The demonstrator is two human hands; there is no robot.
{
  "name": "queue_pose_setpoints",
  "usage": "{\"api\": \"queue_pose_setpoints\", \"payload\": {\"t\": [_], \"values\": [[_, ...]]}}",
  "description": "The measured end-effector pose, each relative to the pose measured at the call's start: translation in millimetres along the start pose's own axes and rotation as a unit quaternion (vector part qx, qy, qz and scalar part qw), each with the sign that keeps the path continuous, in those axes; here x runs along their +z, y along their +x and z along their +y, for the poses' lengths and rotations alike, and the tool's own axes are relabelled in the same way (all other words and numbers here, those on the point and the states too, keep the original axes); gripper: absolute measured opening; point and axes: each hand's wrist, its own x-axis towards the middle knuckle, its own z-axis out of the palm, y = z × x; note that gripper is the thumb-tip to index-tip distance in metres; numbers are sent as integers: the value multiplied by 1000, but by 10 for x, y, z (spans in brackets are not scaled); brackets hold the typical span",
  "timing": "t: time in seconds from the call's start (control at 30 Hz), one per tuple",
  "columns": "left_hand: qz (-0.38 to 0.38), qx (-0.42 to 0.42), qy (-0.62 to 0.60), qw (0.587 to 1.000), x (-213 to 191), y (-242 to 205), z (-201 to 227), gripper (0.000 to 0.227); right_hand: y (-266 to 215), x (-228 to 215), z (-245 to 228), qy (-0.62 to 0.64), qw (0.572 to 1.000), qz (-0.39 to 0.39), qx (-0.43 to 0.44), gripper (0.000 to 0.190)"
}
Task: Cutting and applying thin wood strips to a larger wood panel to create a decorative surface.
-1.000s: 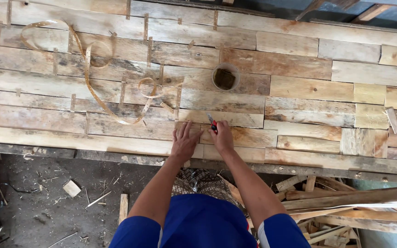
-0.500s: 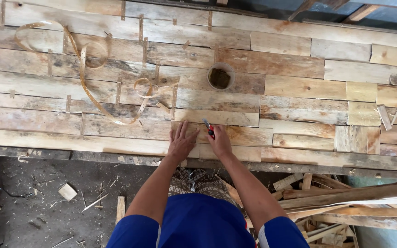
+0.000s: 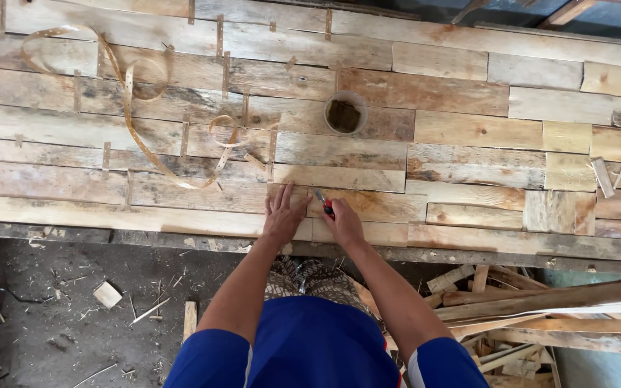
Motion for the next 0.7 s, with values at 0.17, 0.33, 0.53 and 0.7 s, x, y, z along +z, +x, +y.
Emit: {"api": "queue_pose_setpoints", "payload": {"t": [0.17,0.33,0.53,0.7], "values": [[5,-11,0,1000,-20,-25,34,69,-126,22,-22,1,1000,16,14,35],[-3,-12,15,1000,-24,-39,50,69,-140,22,-13,18,998,45,45,35],[12,-8,5,1000,53,-25,6,69,-31,66,52,37,994,45,93,27],[23,-8,-5,1000,74,-18,-5,67,59,148,86,10,996,31,88,34]]}}
